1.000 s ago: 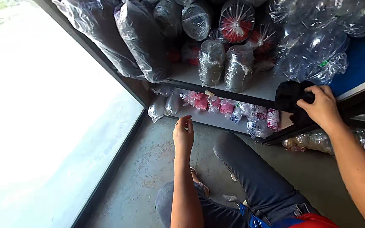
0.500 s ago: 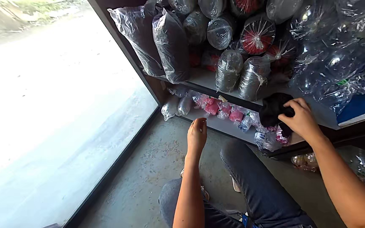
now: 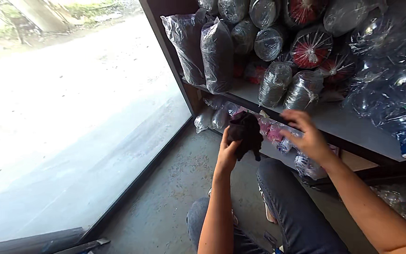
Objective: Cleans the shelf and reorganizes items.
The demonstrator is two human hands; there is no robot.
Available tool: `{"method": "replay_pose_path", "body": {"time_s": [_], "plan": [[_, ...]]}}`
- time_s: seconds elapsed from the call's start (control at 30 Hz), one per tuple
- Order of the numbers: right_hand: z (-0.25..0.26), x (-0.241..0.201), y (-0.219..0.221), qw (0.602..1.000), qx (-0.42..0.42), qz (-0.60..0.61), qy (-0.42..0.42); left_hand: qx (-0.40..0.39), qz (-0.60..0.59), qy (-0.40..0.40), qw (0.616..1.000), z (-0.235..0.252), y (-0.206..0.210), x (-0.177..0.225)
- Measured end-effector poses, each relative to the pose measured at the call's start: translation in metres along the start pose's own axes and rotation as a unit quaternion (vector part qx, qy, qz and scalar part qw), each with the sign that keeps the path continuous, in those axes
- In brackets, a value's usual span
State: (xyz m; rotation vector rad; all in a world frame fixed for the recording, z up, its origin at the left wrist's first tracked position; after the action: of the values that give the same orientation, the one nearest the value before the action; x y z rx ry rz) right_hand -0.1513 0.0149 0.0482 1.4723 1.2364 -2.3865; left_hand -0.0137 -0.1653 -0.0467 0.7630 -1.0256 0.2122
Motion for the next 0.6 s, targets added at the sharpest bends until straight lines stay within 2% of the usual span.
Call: {"method": "replay_pose_path", "body": {"time_s": [0.07, 0.13, 0.2, 0.27, 0.6], "plan": [[0.006, 0.021, -0.040, 0.986, 0.149, -0.038, 0.062, 0.056, -0.018, 0.028, 0.998, 0.004, -0.016, 0.013], [0.016, 0.045, -0.061, 0.967, 0.204, -0.073, 0.134, 0.090, -0.036, 0.047, 0.994, 0.008, -0.026, 0.022], [0.028, 0.070, -0.059, 0.957, 0.174, -0.087, 0.215, 0.110, -0.050, 0.055, 0.991, 0.010, -0.032, 0.023], [0.036, 0.079, -0.044, 0.955, 0.135, -0.086, 0.250, 0.122, -0.051, 0.055, 0.990, 0.012, -0.035, 0.022], [0.059, 0.055, 0.008, 0.965, 0.158, -0.043, 0.207, 0.114, -0.013, 0.030, 0.993, 0.011, -0.030, 0.015]]}}
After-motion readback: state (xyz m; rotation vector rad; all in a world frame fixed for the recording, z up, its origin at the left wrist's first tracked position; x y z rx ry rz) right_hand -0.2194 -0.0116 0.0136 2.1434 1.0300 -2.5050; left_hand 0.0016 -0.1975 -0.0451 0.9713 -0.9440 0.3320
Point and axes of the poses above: each hand's wrist, its own z-axis towards the middle knuckle, its own y-axis out of the palm, x = y × z, the point moved 8 cm from there along z, towards the middle knuckle, and after that the axes turned 13 degrees about y, right-handed, at the moved point
